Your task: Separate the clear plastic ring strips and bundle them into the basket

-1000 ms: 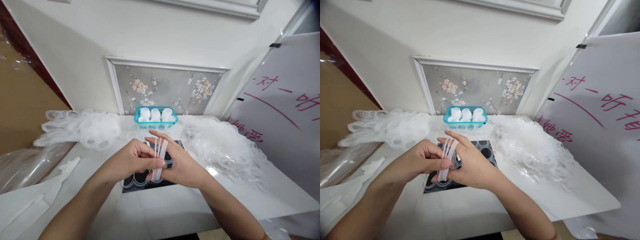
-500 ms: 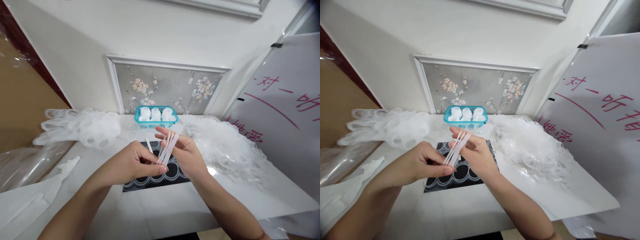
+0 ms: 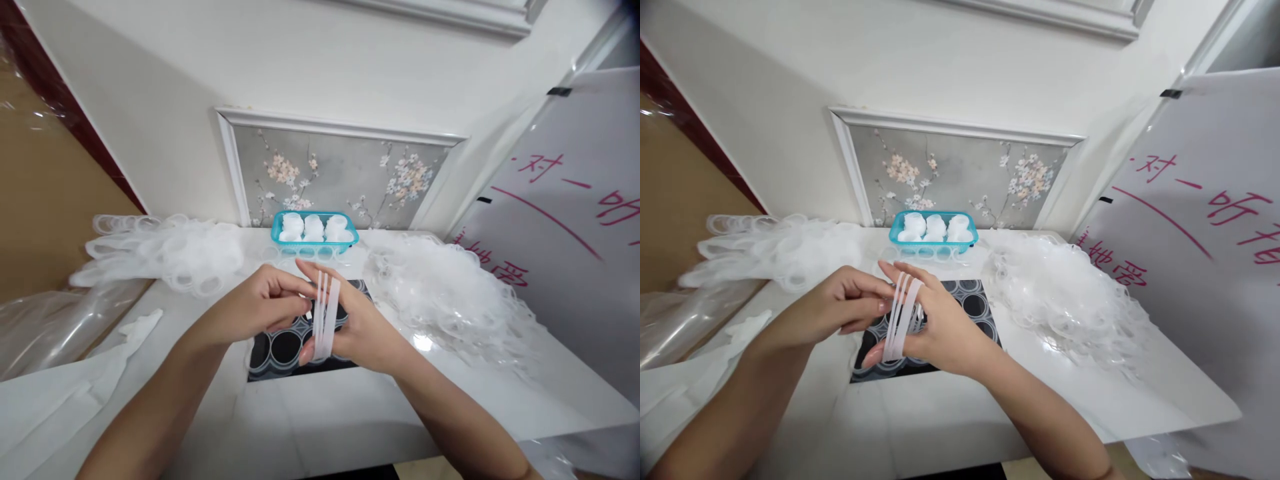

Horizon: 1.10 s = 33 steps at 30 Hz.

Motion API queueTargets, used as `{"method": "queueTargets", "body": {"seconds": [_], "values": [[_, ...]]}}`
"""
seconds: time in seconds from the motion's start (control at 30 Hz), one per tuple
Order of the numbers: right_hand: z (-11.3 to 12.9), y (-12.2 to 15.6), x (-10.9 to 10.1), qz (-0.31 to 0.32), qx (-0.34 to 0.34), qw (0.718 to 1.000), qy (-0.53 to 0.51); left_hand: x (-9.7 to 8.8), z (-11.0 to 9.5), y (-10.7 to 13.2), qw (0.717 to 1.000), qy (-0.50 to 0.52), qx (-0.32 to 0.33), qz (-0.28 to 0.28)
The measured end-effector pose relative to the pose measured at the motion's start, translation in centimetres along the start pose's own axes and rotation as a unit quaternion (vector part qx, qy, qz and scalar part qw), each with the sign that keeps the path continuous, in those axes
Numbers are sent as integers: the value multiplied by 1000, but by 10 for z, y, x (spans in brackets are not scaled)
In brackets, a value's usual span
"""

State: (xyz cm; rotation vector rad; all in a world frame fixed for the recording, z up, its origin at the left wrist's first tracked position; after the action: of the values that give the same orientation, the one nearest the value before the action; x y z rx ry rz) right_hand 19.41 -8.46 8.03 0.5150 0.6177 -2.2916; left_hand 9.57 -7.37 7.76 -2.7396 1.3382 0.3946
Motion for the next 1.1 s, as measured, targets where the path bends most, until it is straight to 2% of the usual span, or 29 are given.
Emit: {"method": "queueTargets", "body": {"seconds": [0.1,0.23,0.7,0.87,1.1], "values": [[2,0,-3,-7,-4,998,62,-2,-3,-1,998,58,30,-5],[2,1,-5,-17,-1,995,101,-1,2,0,998,53,-2,-25],[1,1,-6,-14,6,993,118,-2,-2,4,999,33,-2,-29],[1,1,-5,-12,8,992,125,-4,-3,6,999,0,-21,-40],[2,0,-5,-13,9,989,149,-9,3,3,991,-77,-44,-105]]}}
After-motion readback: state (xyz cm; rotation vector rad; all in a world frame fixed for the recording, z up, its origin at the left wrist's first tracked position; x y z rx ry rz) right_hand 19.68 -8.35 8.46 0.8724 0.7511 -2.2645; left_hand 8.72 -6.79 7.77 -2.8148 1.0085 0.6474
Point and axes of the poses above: each hand's wrist, its own y-axis away from the middle knuckle, its own x-axis out of the palm, z = x × y, the point moved 8 cm from there along -y, towards the middle knuckle, and after that the axes turned 13 degrees about z, right-handed, at the moved point
